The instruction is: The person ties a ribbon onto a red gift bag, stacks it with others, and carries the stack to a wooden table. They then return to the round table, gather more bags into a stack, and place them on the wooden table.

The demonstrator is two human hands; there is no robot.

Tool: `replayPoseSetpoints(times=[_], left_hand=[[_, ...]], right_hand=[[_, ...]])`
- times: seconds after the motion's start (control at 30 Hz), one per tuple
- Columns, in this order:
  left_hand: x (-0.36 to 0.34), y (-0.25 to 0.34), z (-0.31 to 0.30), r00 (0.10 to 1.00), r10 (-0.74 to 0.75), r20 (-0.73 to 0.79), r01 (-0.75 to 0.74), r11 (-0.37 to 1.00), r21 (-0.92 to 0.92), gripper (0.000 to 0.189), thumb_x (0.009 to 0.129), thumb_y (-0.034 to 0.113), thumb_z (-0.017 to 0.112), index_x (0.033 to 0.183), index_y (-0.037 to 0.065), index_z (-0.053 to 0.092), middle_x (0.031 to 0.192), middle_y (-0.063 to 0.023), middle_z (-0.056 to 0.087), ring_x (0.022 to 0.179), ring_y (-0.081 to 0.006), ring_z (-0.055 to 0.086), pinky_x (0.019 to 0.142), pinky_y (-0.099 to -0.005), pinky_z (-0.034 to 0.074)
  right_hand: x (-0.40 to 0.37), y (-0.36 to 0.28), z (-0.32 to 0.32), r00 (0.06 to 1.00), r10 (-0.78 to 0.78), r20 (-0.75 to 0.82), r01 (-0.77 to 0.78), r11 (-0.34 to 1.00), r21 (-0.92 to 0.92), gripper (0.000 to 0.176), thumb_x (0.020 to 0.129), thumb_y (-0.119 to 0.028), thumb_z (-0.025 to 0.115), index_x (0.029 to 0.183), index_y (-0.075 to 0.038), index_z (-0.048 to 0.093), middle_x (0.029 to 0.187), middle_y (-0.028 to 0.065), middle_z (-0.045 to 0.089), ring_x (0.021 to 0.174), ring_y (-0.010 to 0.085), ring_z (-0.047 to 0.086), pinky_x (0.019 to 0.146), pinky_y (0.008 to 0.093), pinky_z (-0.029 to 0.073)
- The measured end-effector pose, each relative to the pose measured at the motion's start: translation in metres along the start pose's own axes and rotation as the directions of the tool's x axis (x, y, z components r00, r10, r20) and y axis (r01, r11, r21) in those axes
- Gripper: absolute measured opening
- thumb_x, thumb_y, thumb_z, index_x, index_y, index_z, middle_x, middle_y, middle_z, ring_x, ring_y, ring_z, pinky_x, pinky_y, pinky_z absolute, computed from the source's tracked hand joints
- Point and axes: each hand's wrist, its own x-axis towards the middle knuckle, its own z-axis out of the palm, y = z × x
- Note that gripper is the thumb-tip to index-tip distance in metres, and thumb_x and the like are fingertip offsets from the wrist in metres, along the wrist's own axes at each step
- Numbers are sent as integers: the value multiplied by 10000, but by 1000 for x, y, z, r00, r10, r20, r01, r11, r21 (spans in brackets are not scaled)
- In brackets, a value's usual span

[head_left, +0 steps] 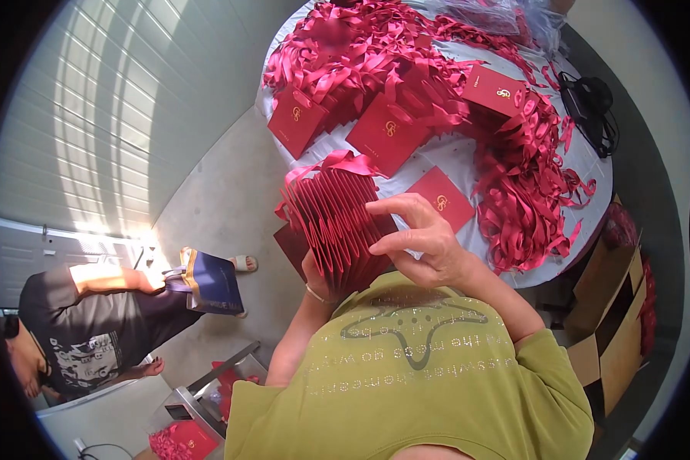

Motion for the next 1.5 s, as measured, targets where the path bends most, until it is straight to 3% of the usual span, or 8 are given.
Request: replayPoseSetpoints(times=[0.33,0.67,1.0,1.17,1.3,1.37,1.4,1.5], left_hand=[[-7,25,59,1000,15,24,-16,998,65,687,926,492,430,1428,27,386,1381,-161,510,1245,-289,522,1096,-436,377],[11,23,37,972,76,223,-74,997,-16,751,900,485,499,1467,26,321,1443,-166,450,1309,-307,463,1135,-448,320],[21,36,37,975,-48,215,58,997,-41,732,899,477,488,1466,43,330,1438,-159,453,1305,-298,468,1130,-448,328],[32,64,64,994,-83,-68,96,970,223,711,888,422,548,1431,2,364,1404,-186,483,1268,-353,495,1089,-489,380],[46,76,52,976,-214,-42,217,974,68,616,909,341,572,1405,15,405,1402,-185,482,1226,-367,524,1064,-549,398],[61,70,61,948,-314,-55,319,925,206,610,901,305,596,1402,12,406,1380,-175,495,1198,-357,543,1038,-523,435],[70,58,76,957,-289,-14,275,895,351,615,893,295,607,1401,11,406,1357,-176,507,1185,-348,551,1016,-504,459],[80,29,109,932,-362,23,313,837,449,624,866,243,634,1397,8,406,1302,-184,533,1137,-322,580,961,-449,509]], right_hand=[[7,-2,9,995,8,-96,-17,996,-89,354,586,-216,886,741,-81,597,1089,128,620,988,285,609,847,408,463],[16,-6,20,966,193,-170,-178,979,96,186,676,-14,767,760,-69,611,1148,166,593,1040,301,577,888,394,455],[20,7,14,998,-66,-7,64,988,-143,258,670,-25,703,918,-95,693,1195,138,599,1076,323,574,916,444,436],[9,5,7,943,195,-270,-213,976,-39,295,697,-171,798,938,-62,668,1221,167,565,1090,307,559,942,409,433],[-14,10,-5,566,761,-317,-785,615,76,673,698,-436,827,1112,34,580,1093,185,588,1006,271,593,844,349,492],[-29,-4,-22,504,863,-31,-791,476,385,656,730,-414,801,1141,51,591,1087,187,646,1026,256,623,888,346,493],[-38,-7,-22,601,798,-46,-666,532,522,705,718,-410,810,1182,57,559,1112,173,647,1038,242,624,906,340,493],[-63,-23,-35,470,853,-228,-748,522,411,832,673,-365,849,1272,67,467,1121,168,647,1025,237,631,912,344,501]])
